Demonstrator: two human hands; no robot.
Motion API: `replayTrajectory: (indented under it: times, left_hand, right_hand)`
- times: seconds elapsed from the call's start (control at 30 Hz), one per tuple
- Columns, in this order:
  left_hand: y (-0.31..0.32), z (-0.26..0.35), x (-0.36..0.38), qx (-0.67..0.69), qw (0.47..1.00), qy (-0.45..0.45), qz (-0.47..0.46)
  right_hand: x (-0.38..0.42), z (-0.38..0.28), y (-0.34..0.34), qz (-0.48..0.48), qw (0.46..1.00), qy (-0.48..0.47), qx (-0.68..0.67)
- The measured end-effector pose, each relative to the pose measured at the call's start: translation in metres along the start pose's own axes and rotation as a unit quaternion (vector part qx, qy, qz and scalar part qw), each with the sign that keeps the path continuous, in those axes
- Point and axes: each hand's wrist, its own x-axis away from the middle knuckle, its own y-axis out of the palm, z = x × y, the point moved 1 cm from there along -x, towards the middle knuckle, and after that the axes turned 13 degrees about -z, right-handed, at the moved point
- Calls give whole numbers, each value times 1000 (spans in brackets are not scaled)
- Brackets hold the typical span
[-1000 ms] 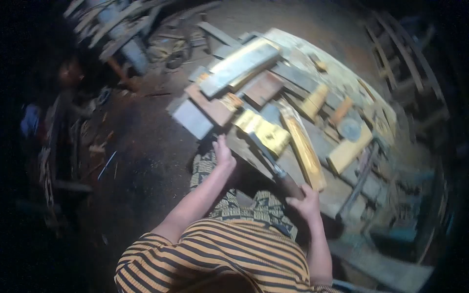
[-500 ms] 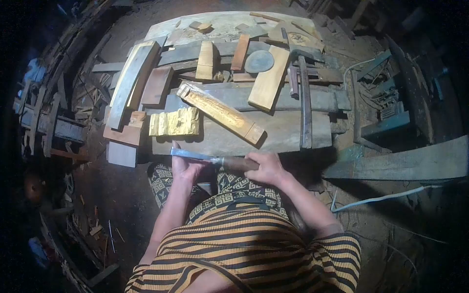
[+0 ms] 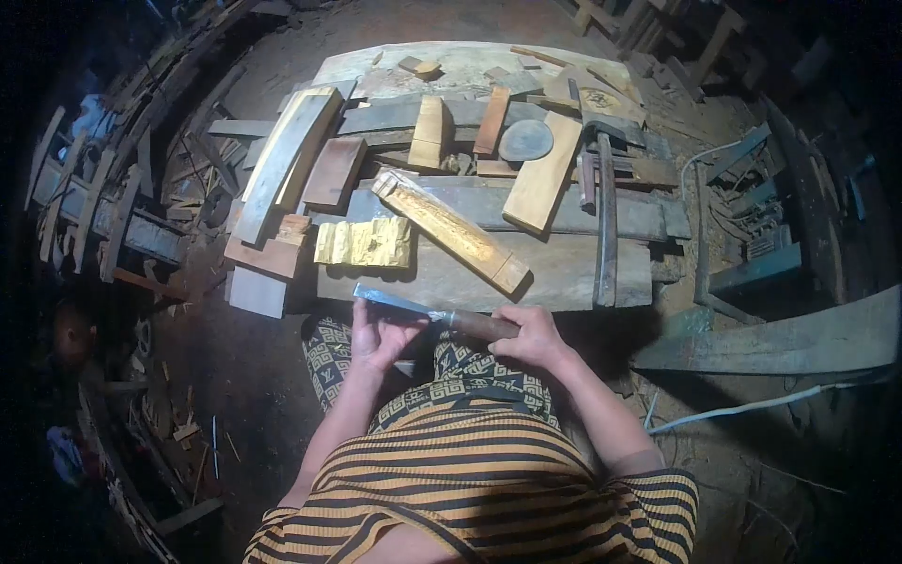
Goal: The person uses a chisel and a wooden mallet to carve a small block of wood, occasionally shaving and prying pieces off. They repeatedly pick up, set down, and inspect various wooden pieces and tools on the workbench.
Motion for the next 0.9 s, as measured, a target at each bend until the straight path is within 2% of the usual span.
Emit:
replayTrajectory:
  times: [0.07,0.13,0.2,0.27,0.33,0.37,0.47,0.5,0.53,0.57,0.63,0.77,0.8,0.87,0.9]
  left_hand:
    - [-3,-4,3,-75,997,-21,24]
    - [-13,-10,4,-56,996,-74,6]
    - [-28,-12,-4,-116,991,-70,-8]
    - [-15,-12,-9,-124,989,-55,60]
    - [0,-12,-14,-119,975,-52,180]
    - [-10,-12,-13,-129,982,-42,134]
    - [-3,-9,-7,-156,975,-63,145]
    - [-12,-7,-5,-153,982,-87,60]
    - [-11,-5,-1,-204,973,-105,38]
    - [-11,-3,4,-239,964,-108,46]
    - [-20,2,13,-279,948,-133,75]
    - [-24,15,36,-321,927,-55,186]
    - [-21,17,39,-322,926,-53,187]
    - [-15,24,44,-531,825,29,192]
    - [-7,25,47,-557,810,74,170]
  right_hand:
    - [2,0,-2,-3,1000,3,-28]
    - [2,0,-3,-21,998,3,-56]
    - [0,0,-6,-22,997,13,-75]
    - [-2,-3,-6,-11,998,6,-63]
    - [-4,-2,-2,-6,996,8,-92]
    - [-5,-2,-1,-2,997,4,-82]
    - [-5,-2,-2,-5,997,-4,-80]
    - [-4,-4,-3,1,997,-7,-75]
    - [-3,-6,-3,-11,992,14,-124]
    - [-3,-7,-3,-23,984,34,-174]
    - [-5,0,-1,-5,985,18,-173]
    - [-3,-5,1,0,974,24,-225]
    - [-4,-6,2,1,969,33,-246]
    - [-5,0,3,5,974,5,-227]
    - [-5,-1,3,12,966,2,-257]
